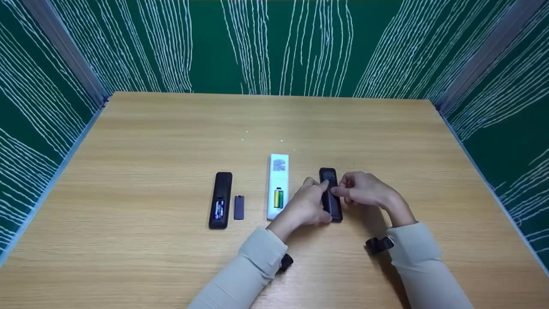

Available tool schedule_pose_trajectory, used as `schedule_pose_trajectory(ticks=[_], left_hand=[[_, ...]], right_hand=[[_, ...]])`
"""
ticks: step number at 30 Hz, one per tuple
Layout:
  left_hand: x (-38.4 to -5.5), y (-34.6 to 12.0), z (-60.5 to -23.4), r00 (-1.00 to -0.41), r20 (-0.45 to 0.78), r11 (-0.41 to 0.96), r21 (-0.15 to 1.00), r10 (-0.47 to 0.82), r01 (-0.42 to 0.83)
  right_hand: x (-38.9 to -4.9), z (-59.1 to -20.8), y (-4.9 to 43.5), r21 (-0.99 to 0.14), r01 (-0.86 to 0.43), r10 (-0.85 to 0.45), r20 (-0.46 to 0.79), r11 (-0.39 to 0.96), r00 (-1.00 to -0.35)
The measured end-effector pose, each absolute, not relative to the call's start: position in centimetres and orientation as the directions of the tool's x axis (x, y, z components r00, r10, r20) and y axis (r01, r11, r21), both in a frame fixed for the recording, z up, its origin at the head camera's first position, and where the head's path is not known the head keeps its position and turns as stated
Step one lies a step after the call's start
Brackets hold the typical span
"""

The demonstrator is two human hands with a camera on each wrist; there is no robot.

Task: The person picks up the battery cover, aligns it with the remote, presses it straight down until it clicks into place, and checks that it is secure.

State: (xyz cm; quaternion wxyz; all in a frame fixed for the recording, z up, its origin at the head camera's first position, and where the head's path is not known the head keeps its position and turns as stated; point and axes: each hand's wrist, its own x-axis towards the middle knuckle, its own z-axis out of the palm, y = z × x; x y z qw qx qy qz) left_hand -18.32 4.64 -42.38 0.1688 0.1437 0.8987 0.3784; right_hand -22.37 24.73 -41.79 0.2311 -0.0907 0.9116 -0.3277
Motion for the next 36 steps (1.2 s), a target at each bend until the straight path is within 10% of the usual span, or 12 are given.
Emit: schedule_pose_trajectory(ticks=[36], left_hand=[[-18.3, 4.61, -42.48, -0.9, -0.199, 0.67, 0.731, 0.389, 0.128]], right_hand=[[-22.36, -41.65, 24.54, -0.615, 0.015, -0.311, -0.419, 0.788, -0.853]])
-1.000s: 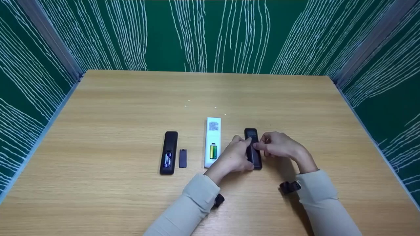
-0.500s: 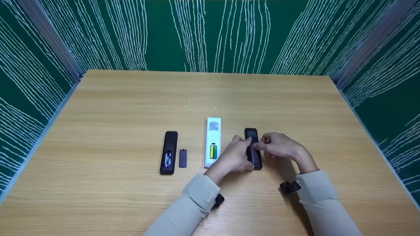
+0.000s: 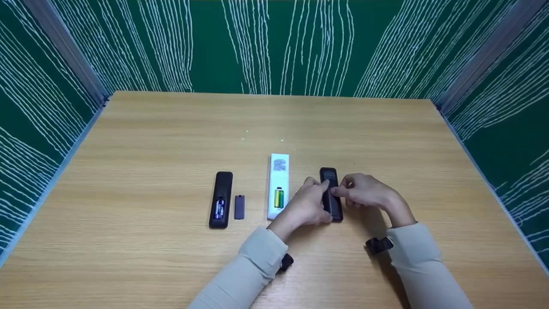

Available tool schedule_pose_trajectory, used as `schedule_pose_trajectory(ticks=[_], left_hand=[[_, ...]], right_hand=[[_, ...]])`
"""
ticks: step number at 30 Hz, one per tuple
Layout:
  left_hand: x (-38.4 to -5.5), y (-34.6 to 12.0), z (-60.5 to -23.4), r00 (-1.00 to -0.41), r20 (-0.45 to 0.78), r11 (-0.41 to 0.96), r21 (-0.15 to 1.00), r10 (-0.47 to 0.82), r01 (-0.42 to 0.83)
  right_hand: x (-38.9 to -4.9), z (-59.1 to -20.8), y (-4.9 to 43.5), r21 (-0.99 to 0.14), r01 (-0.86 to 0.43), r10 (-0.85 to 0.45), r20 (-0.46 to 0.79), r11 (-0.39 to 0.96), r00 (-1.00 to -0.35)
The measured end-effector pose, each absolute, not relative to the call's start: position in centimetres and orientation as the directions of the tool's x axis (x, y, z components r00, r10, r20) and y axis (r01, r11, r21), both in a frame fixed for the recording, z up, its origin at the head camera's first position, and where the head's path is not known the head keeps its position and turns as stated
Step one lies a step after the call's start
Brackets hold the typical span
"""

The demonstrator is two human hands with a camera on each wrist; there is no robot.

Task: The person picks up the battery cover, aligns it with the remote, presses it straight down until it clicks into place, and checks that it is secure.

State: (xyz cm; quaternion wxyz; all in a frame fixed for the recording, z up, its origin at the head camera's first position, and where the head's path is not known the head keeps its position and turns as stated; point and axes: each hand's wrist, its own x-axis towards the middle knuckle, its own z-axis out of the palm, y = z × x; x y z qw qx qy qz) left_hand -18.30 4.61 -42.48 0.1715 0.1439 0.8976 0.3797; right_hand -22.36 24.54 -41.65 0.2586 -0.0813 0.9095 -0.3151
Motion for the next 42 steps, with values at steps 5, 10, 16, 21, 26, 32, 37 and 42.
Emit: schedule_pose_trajectory(ticks=[5, 10, 16, 21, 26, 32, 37, 42], left_hand=[[-18.32, 4.63, -42.43, -0.899, -0.206, 0.675, 0.727, 0.387, 0.124], [-18.34, 4.66, -42.34, -0.899, -0.214, 0.684, 0.72, 0.383, 0.12], [-18.25, 4.69, -42.3, -0.9, -0.221, 0.682, 0.724, 0.376, 0.107], [-18.26, 4.69, -42.32, -0.899, -0.22, 0.671, 0.734, 0.377, 0.102], [-18.24, 4.69, -42.33, -0.9, -0.219, 0.671, 0.735, 0.377, 0.102], [-18.25, 4.69, -42.36, -0.901, -0.218, 0.676, 0.729, 0.375, 0.105], [-18.27, 4.64, -42.42, -0.9, -0.2, 0.68, 0.721, 0.388, 0.132], [-18.3, 4.58, -42.5, -0.899, -0.192, 0.68, 0.72, 0.393, 0.143]], right_hand=[[-22.32, -41.6, 24.5, -0.622, 0.024, -0.311, -0.425, 0.783, -0.85], [-22.29, -41.52, 24.47, -0.624, 0.04, -0.306, -0.438, 0.781, -0.845], [-22.28, -41.54, 24.43, -0.621, 0.042, -0.302, -0.438, 0.783, -0.846], [-22.28, -41.57, 24.4, -0.62, 0.044, -0.299, -0.437, 0.783, -0.848], [-22.29, -41.55, 24.37, -0.618, 0.051, -0.292, -0.442, 0.785, -0.848], [-22.27, -41.57, 24.36, -0.62, 0.054, -0.291, -0.441, 0.783, -0.849], [-22.25, -41.69, 24.4, -0.629, 0.05, -0.296, -0.433, 0.776, -0.852], [-22.26, -41.72, 24.39, -0.627, 0.029, -0.307, -0.421, 0.779, -0.853]])
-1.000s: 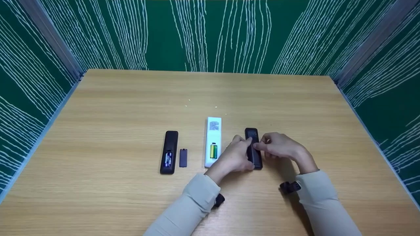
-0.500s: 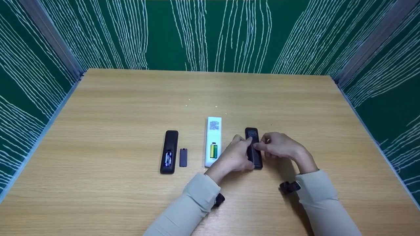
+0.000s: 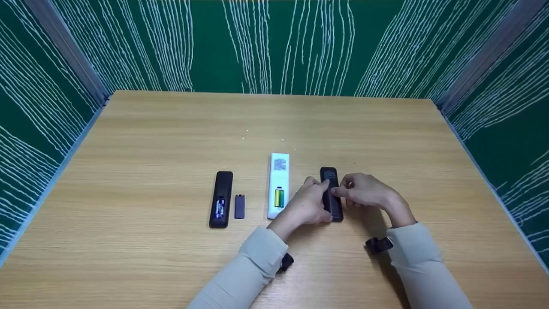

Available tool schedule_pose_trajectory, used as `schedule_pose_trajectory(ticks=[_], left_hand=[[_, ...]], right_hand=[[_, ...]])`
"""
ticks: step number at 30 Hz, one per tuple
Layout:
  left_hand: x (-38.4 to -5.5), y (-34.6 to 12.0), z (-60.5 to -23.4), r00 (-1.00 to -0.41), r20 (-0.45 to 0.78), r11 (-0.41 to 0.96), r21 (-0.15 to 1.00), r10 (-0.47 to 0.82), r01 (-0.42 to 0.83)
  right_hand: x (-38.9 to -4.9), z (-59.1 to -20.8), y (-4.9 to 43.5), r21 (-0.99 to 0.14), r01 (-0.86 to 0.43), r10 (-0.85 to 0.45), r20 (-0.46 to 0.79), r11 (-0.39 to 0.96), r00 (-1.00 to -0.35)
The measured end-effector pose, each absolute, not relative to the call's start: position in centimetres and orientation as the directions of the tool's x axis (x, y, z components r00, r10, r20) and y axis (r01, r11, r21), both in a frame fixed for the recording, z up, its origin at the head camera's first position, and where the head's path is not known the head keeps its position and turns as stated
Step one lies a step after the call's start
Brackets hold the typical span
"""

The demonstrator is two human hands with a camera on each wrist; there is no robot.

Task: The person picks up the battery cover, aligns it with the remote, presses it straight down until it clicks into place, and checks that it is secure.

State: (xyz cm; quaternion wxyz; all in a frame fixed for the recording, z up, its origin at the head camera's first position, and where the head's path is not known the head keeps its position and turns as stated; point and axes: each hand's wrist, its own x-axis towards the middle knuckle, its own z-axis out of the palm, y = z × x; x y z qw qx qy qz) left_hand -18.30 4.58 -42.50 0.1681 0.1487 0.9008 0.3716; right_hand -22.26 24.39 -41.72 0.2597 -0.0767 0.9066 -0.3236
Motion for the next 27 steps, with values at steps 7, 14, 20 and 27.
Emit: schedule_pose_trajectory(ticks=[7, 14, 20, 27], left_hand=[[-18.29, 4.5, -42.41, -0.898, -0.189, 0.667, 0.732, 0.397, 0.141], [-18.22, 4.49, -42.35, -0.898, -0.188, 0.663, 0.735, 0.398, 0.14], [-18.17, 4.49, -42.41, -0.899, -0.189, 0.661, 0.738, 0.394, 0.134], [-18.33, 4.55, -42.45, -0.9, -0.182, 0.676, 0.722, 0.395, 0.15]], right_hand=[[-22.35, -41.62, 24.43, -0.607, -0.004, -0.32, -0.414, 0.794, -0.852], [-22.25, -41.42, 24.57, -0.606, -0.008, -0.325, -0.415, 0.795, -0.85], [-22.27, -41.37, 24.81, -0.608, -0.018, -0.332, -0.407, 0.794, -0.851], [-22.38, -41.4, 25.03, -0.602, -0.059, -0.356, -0.388, 0.796, -0.85]])
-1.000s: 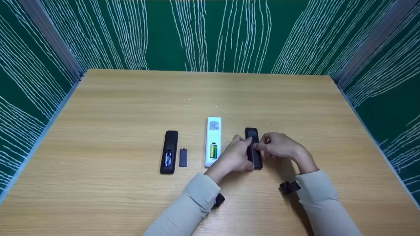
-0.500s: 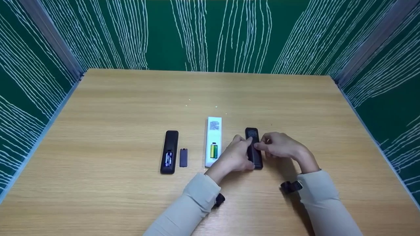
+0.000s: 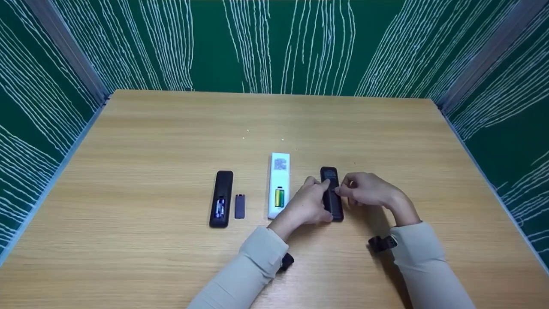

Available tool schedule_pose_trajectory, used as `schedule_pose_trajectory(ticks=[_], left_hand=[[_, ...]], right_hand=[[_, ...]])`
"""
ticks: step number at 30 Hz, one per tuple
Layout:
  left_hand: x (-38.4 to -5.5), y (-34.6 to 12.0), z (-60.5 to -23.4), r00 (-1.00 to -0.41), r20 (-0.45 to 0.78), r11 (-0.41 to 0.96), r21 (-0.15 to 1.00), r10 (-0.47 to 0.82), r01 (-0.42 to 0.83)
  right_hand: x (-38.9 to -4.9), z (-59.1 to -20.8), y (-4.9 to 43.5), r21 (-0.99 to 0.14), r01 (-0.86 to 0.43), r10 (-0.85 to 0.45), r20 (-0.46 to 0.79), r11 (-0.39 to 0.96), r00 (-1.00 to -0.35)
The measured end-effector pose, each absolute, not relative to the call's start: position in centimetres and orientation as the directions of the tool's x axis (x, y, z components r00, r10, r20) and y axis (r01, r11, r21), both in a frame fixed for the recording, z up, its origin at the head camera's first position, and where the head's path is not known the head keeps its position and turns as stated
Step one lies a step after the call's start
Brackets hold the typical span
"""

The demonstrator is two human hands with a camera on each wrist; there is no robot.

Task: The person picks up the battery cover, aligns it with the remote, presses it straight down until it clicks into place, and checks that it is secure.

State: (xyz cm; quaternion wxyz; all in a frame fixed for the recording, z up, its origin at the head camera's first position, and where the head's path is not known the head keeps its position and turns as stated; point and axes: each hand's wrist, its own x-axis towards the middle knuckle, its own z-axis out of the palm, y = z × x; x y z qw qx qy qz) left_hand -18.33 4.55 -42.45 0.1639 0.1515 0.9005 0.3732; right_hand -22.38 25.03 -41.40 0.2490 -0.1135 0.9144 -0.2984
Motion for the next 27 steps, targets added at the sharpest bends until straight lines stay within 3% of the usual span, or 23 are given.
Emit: schedule_pose_trajectory(ticks=[27], left_hand=[[-18.26, 4.61, -42.34, -0.9, -0.218, 0.655, 0.75, 0.377, 0.093]], right_hand=[[-22.14, -40.99, 24.91, -0.622, -0.006, -0.362, -0.447, 0.783, -0.818]])
